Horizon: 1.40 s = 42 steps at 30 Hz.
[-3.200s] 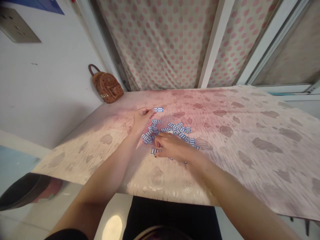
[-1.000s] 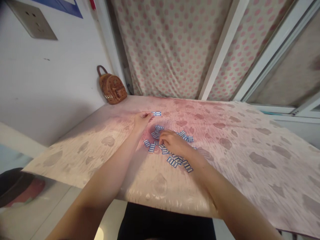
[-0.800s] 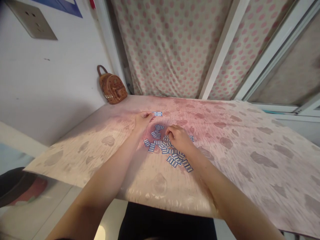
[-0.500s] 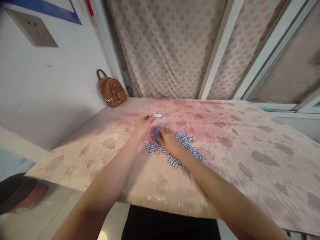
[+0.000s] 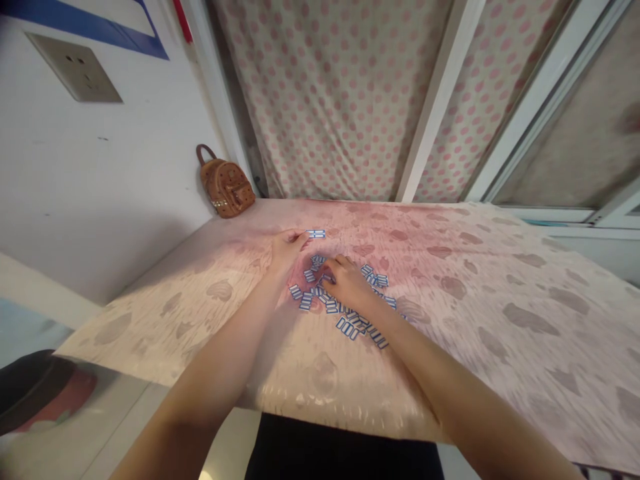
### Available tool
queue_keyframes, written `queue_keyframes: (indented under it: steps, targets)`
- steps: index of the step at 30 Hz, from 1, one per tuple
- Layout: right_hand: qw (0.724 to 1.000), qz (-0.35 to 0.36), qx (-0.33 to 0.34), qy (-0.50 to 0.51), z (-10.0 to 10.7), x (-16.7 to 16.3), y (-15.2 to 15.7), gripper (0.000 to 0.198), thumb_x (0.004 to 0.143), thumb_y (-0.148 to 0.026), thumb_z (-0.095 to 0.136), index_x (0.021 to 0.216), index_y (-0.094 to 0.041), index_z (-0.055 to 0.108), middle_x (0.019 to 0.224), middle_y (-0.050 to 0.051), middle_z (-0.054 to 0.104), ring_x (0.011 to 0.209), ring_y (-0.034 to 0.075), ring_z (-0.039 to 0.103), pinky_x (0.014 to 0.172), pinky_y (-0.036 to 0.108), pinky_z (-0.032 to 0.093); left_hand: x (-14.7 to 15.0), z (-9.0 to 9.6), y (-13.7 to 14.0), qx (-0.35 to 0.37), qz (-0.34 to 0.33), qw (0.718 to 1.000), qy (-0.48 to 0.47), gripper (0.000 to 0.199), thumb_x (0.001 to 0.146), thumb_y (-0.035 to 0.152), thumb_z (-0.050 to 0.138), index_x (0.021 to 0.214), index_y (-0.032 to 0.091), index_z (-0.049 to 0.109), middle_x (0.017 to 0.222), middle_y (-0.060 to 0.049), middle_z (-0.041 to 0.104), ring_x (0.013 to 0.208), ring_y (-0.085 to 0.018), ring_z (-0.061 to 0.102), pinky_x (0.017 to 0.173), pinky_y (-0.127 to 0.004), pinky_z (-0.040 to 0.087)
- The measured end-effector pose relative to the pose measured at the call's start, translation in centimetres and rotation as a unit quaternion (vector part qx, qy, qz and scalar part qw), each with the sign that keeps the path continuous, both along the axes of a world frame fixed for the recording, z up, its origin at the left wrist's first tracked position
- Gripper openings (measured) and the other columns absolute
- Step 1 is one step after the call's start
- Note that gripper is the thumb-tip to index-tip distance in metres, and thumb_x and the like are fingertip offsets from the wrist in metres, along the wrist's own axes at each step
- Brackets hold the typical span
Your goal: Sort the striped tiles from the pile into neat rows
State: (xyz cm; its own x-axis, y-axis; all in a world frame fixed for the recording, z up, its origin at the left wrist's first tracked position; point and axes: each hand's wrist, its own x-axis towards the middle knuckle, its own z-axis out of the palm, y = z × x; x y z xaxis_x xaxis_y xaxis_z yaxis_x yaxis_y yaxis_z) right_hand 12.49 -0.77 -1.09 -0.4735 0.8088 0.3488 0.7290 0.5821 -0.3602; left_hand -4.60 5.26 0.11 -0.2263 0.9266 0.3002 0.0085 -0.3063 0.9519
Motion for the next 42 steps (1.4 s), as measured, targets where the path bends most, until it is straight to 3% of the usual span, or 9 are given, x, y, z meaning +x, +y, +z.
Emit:
queue_keyframes:
  steps: [2, 8, 15, 18, 22, 26, 29, 34, 42]
  targets:
    - [1.000, -0.003, 0.008, -0.011, 0.8, -0.2, 0.1, 0.018, 0.085, -0.012, 0.057, 0.100, -0.015, 0.065, 0.104, 0.009, 0.059, 0.101, 0.022, 0.054, 0.092, 0.034, 0.041, 0.0, 0.1, 0.0, 0.002, 0.001, 1.000, 0.003, 0.009, 0.075, 0.022, 0.066, 0.073, 0.015, 0.071, 0.070, -0.003, 0.071, 0.065, -0.014, 0.064, 0.064, -0.024, 0.048]
    - [0.990, 0.089, 0.000, -0.109, 1.6, -3.4, 1.3, 0.022, 0.083, -0.003, 0.053, 0.104, -0.006, 0.061, 0.107, 0.015, 0.061, 0.103, 0.024, 0.054, 0.092, 0.033, 0.041, 0.0, 0.5, 0.0, -0.006, 0.001, 1.000, -0.010, 0.009, 0.077, 0.019, 0.064, 0.073, 0.016, 0.071, 0.071, -0.004, 0.072, 0.067, -0.014, 0.066, 0.065, -0.024, 0.049]
    - [0.983, 0.058, -0.018, -0.172, 1.4, -4.9, 2.4, 0.030, 0.080, -0.012, 0.064, 0.109, -0.004, 0.061, 0.102, 0.016, 0.062, 0.096, 0.025, 0.057, 0.084, 0.032, 0.042, 0.0, 0.3, 0.4, 0.003, 0.001, 1.000, -0.007, 0.008, 0.078, 0.019, 0.064, 0.074, 0.016, 0.071, 0.072, -0.005, 0.072, 0.068, -0.015, 0.067, 0.067, -0.025, 0.051]
    - [0.993, 0.015, -0.035, -0.111, 1.9, -4.0, 1.6, 0.014, 0.081, -0.010, 0.059, 0.094, -0.009, 0.064, 0.094, 0.012, 0.064, 0.088, 0.021, 0.058, 0.078, 0.029, 0.041, 0.1, 0.5, 0.2, 0.002, -0.006, 1.000, -0.014, 0.009, 0.078, 0.019, 0.064, 0.073, 0.016, 0.071, 0.071, -0.004, 0.072, 0.067, -0.014, 0.066, 0.065, -0.023, 0.049]
    - [0.991, -0.039, -0.075, 0.101, 3.5, -1.1, 0.3, 0.010, 0.085, -0.017, 0.053, 0.081, -0.016, 0.062, 0.073, 0.002, 0.063, 0.068, 0.016, 0.058, 0.066, 0.026, 0.042, 0.7, 0.9, -0.5, -0.011, -0.023, 0.999, -0.025, 0.010, 0.076, 0.017, 0.065, 0.068, 0.016, 0.071, 0.065, -0.002, 0.069, 0.061, -0.013, 0.063, 0.059, -0.022, 0.045]
    - [0.938, -0.064, -0.108, 0.324, 4.7, 2.4, -0.5, 0.016, 0.085, -0.031, 0.055, 0.085, -0.018, 0.063, 0.070, 0.002, 0.066, 0.066, 0.017, 0.063, 0.065, 0.028, 0.050, 2.1, 1.3, -1.8, -0.012, -0.061, 0.998, -0.031, 0.008, 0.072, 0.020, 0.069, 0.066, 0.015, 0.071, 0.065, -0.001, 0.069, 0.061, -0.012, 0.060, 0.057, -0.021, 0.043]
    - [0.890, -0.078, -0.121, 0.432, 4.6, 3.9, -1.2, 0.021, 0.083, -0.039, 0.061, 0.082, -0.018, 0.062, 0.073, 0.004, 0.070, 0.067, 0.017, 0.067, 0.069, 0.030, 0.055, 3.3, 1.4, -3.2, -0.012, -0.101, 0.994, -0.035, 0.011, 0.072, 0.026, 0.071, 0.072, 0.015, 0.074, 0.068, -0.002, 0.070, 0.061, -0.012, 0.059, 0.059, -0.022, 0.043]
    - [0.857, -0.098, -0.143, 0.485, 4.3, 4.3, -2.7, 0.028, 0.080, -0.043, 0.068, 0.075, -0.019, 0.055, 0.068, 0.003, 0.070, 0.053, 0.014, 0.065, 0.056, 0.025, 0.055, 4.8, 1.3, -4.9, -0.001, -0.122, 0.993, 0.004, 0.020, 0.072, 0.034, 0.074, 0.080, 0.016, 0.076, 0.075, -0.003, 0.072, 0.065, -0.013, 0.061, 0.064, -0.024, 0.046]
    - [0.884, -0.143, -0.105, 0.432, 4.7, 6.2, -1.8, 0.015, 0.087, -0.025, 0.057, 0.074, -0.018, 0.052, 0.062, 0.000, 0.066, 0.046, 0.011, 0.061, 0.047, 0.019, 0.050, 4.4, 1.5, -4.8, -0.003, -0.093, 0.995, 0.025, 0.021, 0.073, 0.035, 0.073, 0.078, 0.015, 0.076, 0.075, -0.004, 0.072, 0.067, -0.014, 0.062, 0.066, -0.025, 0.047]
